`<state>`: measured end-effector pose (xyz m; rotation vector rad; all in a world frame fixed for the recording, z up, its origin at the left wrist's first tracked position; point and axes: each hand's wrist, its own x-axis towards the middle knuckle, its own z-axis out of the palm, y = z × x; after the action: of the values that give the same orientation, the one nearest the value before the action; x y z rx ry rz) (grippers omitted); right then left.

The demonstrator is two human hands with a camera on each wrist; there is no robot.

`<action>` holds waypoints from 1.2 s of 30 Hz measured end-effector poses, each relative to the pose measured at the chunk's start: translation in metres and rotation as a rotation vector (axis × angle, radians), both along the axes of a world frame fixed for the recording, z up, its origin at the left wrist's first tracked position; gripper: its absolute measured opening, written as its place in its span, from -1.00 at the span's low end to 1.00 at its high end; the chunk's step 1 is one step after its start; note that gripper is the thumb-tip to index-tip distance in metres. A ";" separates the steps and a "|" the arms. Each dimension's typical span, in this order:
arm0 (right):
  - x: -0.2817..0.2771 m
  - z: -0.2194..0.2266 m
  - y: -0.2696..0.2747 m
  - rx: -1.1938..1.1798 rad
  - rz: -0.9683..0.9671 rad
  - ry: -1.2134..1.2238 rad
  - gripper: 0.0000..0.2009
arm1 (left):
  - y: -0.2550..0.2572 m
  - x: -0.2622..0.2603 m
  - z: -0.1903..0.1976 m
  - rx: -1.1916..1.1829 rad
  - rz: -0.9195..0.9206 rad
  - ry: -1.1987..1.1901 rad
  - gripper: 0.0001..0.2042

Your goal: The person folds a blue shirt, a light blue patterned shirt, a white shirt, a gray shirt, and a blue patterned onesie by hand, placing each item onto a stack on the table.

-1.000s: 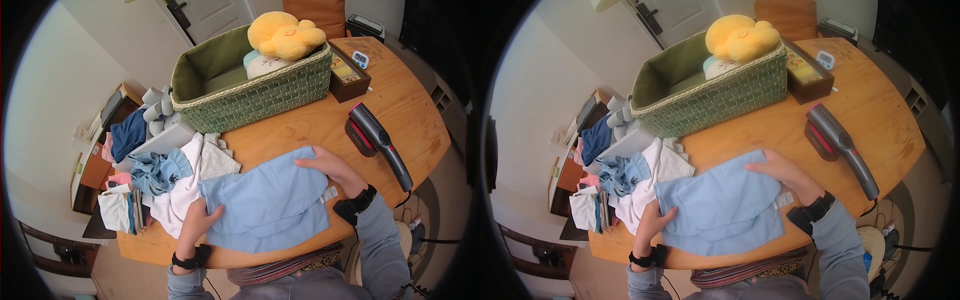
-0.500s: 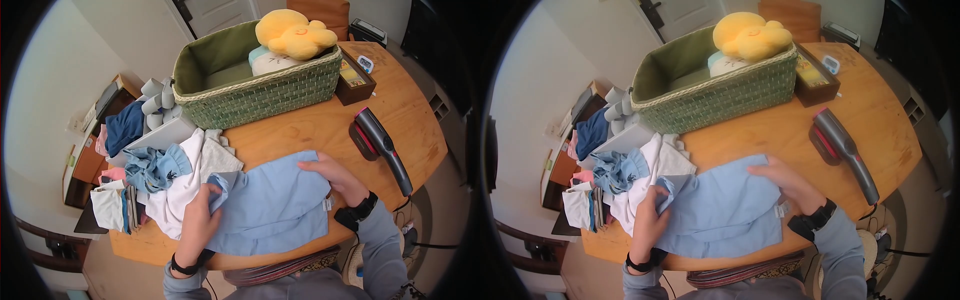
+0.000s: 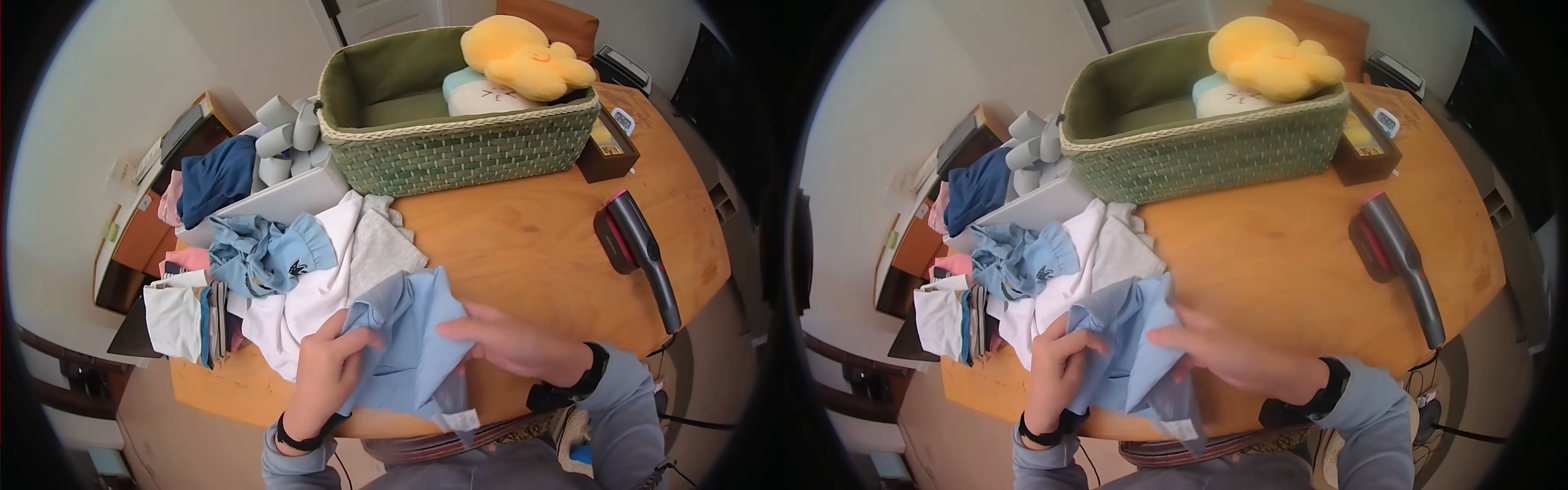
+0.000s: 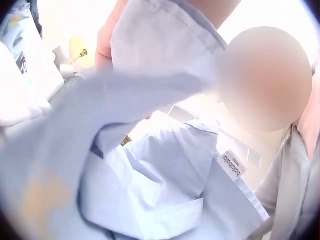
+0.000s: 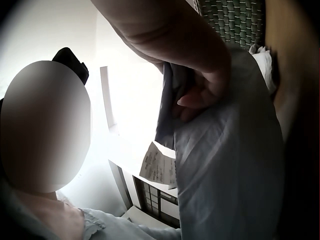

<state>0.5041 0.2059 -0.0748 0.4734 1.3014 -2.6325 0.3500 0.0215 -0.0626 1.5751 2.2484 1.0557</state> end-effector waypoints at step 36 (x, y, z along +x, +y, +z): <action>-0.019 -0.075 0.013 -0.201 -0.260 0.110 -0.86 | -0.143 -0.068 0.090 0.188 0.667 0.469 -0.61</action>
<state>0.4851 0.2189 -0.1498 0.5033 1.0490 -3.0041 0.2819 -0.1211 0.0271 1.2418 3.2204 1.1519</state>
